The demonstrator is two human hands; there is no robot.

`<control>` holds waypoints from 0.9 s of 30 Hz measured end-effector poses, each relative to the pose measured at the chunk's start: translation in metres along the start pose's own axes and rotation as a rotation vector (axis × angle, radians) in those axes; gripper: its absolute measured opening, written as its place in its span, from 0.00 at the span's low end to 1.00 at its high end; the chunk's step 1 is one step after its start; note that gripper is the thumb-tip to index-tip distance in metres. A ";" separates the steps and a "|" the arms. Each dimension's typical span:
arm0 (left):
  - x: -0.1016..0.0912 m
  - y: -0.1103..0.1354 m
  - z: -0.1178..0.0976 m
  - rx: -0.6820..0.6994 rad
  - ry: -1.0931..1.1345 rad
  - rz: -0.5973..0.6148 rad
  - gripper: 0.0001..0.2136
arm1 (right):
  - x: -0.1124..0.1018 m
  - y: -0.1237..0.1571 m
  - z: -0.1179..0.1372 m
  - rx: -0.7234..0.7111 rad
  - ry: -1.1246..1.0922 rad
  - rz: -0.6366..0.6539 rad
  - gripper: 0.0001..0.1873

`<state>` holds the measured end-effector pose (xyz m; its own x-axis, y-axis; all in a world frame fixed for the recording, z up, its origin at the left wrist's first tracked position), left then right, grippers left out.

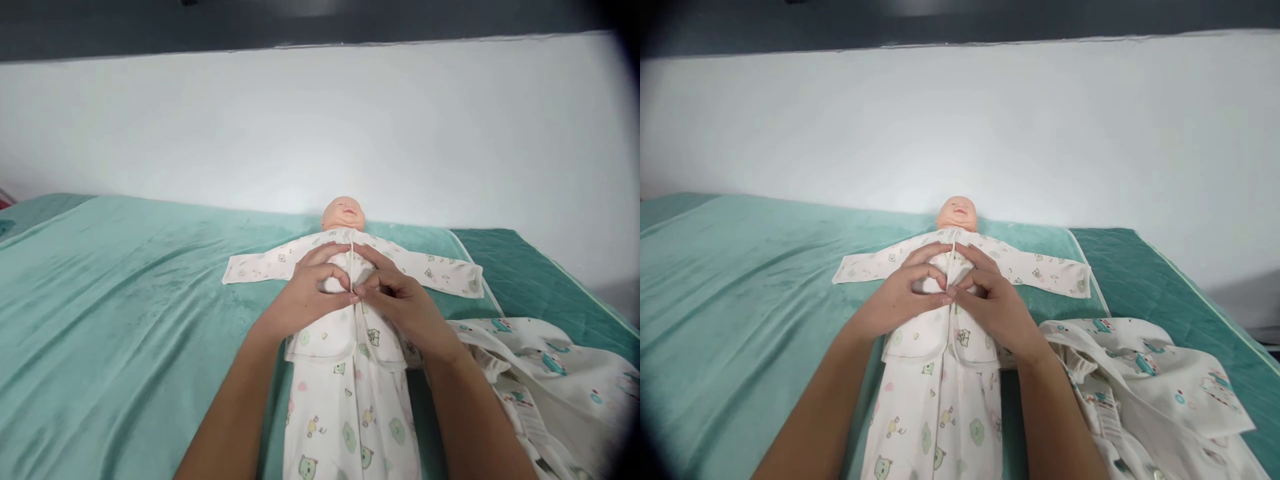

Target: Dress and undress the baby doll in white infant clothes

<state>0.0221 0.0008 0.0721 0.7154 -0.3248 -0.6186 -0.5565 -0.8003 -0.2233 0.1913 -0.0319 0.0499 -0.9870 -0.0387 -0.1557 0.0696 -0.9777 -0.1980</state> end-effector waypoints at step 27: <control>-0.024 0.006 0.041 -0.345 0.637 -0.733 0.09 | -0.020 0.000 -0.029 0.097 -0.552 -0.622 0.12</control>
<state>-0.0154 0.0244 0.0550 0.9773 0.1754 0.1190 0.1870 -0.9778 -0.0941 0.2151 -0.0247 0.0247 -0.7722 0.4428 0.4557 -0.4987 -0.8668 -0.0027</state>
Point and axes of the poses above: each hand's wrist, its own y-axis away from the middle knuckle, its own x-axis out of the palm, z = x × y, the point moved 4 cm from there along -y, towards the middle knuckle, and after that the axes turned 8 degrees about -y, right-handed, at the moved point
